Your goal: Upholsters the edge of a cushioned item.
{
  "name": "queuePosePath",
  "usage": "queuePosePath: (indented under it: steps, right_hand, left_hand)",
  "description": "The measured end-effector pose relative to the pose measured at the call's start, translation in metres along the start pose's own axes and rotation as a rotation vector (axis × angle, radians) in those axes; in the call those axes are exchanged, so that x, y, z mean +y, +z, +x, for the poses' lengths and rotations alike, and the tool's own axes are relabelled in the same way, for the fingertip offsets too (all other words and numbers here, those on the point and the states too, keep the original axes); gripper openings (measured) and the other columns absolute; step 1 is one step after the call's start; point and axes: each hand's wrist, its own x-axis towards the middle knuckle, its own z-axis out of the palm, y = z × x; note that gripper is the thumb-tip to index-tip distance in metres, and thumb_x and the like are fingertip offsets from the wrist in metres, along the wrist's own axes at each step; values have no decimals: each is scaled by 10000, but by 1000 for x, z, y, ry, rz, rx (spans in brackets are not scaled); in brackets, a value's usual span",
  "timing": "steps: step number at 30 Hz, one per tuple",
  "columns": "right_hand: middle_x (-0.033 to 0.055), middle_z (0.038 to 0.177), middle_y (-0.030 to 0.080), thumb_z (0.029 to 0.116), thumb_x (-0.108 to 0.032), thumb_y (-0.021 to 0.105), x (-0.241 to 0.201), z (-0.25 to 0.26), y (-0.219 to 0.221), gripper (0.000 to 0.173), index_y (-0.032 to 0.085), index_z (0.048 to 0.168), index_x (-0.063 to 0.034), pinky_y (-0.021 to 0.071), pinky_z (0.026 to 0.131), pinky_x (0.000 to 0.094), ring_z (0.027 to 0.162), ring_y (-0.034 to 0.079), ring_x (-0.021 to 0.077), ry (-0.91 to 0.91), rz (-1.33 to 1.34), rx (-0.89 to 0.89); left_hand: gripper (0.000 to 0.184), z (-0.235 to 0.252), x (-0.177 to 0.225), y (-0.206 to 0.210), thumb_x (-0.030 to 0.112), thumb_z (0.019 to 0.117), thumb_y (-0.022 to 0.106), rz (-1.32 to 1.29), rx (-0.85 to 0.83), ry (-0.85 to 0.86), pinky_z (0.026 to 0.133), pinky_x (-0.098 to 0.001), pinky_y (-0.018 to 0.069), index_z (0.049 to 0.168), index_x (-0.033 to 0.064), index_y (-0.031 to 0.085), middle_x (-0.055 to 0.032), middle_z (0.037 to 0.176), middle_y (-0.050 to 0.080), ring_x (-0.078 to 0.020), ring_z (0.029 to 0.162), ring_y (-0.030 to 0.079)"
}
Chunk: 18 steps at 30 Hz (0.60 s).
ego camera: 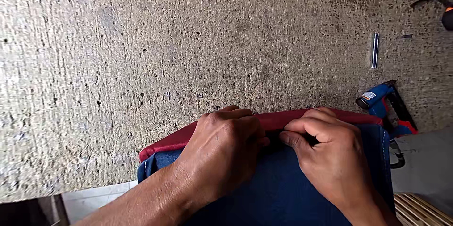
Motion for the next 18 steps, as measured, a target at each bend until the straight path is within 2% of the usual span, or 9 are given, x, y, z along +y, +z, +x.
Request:
queuePosePath:
  steps: [2,5,7,9,11,13,15,18]
  right_hand:
    - [-165,746,636,742,-255,854,-1,11,-8,125,731,735,-273,513,637,202,756,613,-9,83,-18,-105]
    - [-150,727,639,677,-286,930,2,27,-16,216,718,722,-280,526,530,238,642,609,-3,180,-14,-243]
    - [-155,699,654,672,-305,937,3,31,-18,218,723,706,-285,529,503,255,605,611,-3,217,-15,-301]
    - [-155,681,652,693,-308,923,4,35,-19,189,735,701,-290,517,490,250,590,604,-7,231,-9,-338]
    - [-160,677,650,712,-316,905,5,37,-20,162,743,701,-302,509,487,243,591,601,-17,245,-10,-377]
    - [-162,675,643,723,-332,904,6,40,-21,163,745,705,-304,498,493,247,595,596,-15,259,-8,-430]
    - [-163,677,655,737,-339,903,7,43,-22,162,748,703,-305,499,493,243,598,603,-17,263,5,-472]
    - [-158,684,664,759,-338,895,7,47,-22,154,753,714,-300,516,508,238,606,611,-17,268,26,-525]
  left_hand:
    - [109,10,-5,-6,371,818,686,3,-96,51,517,-185,493,733,311,654,205,700,569,59,647,576]
    - [56,29,-22,-9,374,848,681,-47,-232,273,668,-276,499,849,319,672,177,839,592,-29,847,586]
    - [99,42,-38,-8,386,926,642,-130,-339,465,774,-323,495,945,340,727,124,993,590,-107,1008,560]
    - [182,53,-50,-6,376,981,610,-226,-415,603,845,-325,473,1058,364,775,69,1110,593,-147,1092,528]
    - [256,62,-55,-5,385,1004,590,-242,-484,680,864,-325,471,1191,415,762,29,1195,589,-161,1113,516]
    - [284,68,-57,-6,405,1019,556,-186,-522,745,835,-341,469,1236,466,730,18,1214,593,-171,1098,525]
    - [279,75,-59,-6,488,1029,529,-125,-537,800,805,-352,470,1235,500,717,20,1199,610,-170,1066,547]
    - [274,87,-63,-5,593,973,572,-101,-560,828,831,-341,496,1191,531,726,56,1167,630,-127,1051,574]
